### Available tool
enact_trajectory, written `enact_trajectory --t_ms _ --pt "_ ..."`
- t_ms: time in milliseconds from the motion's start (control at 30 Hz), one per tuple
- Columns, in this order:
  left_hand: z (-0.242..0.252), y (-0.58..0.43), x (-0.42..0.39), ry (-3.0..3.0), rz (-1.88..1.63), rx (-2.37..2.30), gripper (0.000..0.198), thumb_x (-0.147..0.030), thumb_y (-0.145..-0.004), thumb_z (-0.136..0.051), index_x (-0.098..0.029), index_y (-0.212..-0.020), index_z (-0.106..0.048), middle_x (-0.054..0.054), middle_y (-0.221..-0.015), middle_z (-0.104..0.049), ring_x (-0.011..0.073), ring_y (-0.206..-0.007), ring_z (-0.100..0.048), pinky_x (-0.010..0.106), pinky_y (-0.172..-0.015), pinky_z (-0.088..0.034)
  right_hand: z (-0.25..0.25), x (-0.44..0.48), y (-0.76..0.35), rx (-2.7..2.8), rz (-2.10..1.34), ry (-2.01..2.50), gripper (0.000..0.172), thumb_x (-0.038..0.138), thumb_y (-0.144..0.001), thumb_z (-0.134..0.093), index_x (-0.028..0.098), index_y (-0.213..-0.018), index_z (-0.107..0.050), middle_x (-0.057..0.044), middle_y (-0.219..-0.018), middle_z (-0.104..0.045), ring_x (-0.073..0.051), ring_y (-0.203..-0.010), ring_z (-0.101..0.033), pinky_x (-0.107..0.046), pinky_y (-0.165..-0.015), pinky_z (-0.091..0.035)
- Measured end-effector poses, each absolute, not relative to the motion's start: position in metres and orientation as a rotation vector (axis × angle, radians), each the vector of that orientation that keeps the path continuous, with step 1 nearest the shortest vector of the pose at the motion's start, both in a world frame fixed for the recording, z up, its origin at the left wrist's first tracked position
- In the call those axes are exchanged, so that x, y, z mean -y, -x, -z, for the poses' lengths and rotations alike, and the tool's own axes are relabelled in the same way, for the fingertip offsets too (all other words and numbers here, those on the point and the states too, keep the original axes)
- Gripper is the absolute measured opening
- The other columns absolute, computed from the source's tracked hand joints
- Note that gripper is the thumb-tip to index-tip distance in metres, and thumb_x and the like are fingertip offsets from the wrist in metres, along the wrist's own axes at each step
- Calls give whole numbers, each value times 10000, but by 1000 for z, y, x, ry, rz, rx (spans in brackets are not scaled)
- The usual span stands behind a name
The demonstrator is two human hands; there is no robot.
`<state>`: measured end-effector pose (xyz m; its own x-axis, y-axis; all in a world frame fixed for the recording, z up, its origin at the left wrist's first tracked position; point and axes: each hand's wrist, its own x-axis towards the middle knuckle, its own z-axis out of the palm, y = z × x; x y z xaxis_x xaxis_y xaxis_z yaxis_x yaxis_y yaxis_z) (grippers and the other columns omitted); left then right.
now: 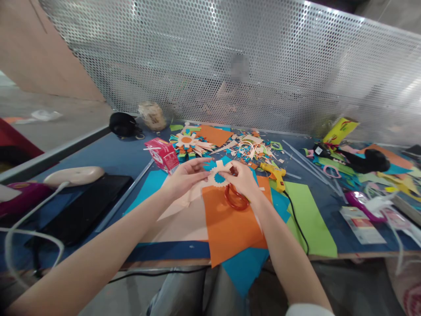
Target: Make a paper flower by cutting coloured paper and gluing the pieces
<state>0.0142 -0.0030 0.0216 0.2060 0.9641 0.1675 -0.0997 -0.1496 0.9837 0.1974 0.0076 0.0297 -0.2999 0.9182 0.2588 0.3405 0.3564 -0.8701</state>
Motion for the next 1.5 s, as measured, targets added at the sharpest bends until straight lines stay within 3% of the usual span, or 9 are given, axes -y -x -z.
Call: enact_trajectory --t_ms 433,800,1067,1267,1500 --pt "-22 -14 3 -1299 -1203 -934 426 -262 -621 -698 -159 -1018 -581 9 -766 -618 95 -638 -569 246 -635 -486 -28 -8 -197 1856 -849 1133 234 383 -706 -601 196 -658 -469 24 -635 -509 -118 -598 -488 -233 -559 -381" --pt "-24 -15 5 -1383 -1181 -1013 464 -274 -616 -704 -151 -1047 -581 -34 -607 -545 90 -578 -523 238 -599 -442 -27 -7 -197 1873 -847 1094 225 374 -717 -597 201 -667 -463 29 -633 -500 -113 -588 -485 -231 -552 -371" --pt "-21 -16 3 -1362 -1225 -1030 411 -294 -591 -713 -154 -959 -593 14 -806 -605 83 -619 -516 239 -599 -435 -26 -6 -195 1870 -865 1089 244 392 -719 -600 204 -668 -453 34 -627 -500 -110 -573 -476 -233 -549 -363" --pt "-22 -15 4 -1390 -1225 -1032 422 -286 -601 -705 -150 -984 -591 7 -752 -583 86 -624 -498 238 -593 -419 -29 -5 -195 1871 -857 1089 242 376 -716 -603 195 -649 -456 35 -621 -499 -106 -575 -475 -226 -549 -361" --pt "-24 -16 5 -1351 -1287 -995 459 -278 -596 -712 -156 -1018 -577 53 -911 -594 143 -826 -555 265 -689 -446 -23 -8 -196 1878 -812 1070 252 397 -727 -598 193 -667 -461 35 -623 -501 -105 -571 -482 -223 -540 -376"
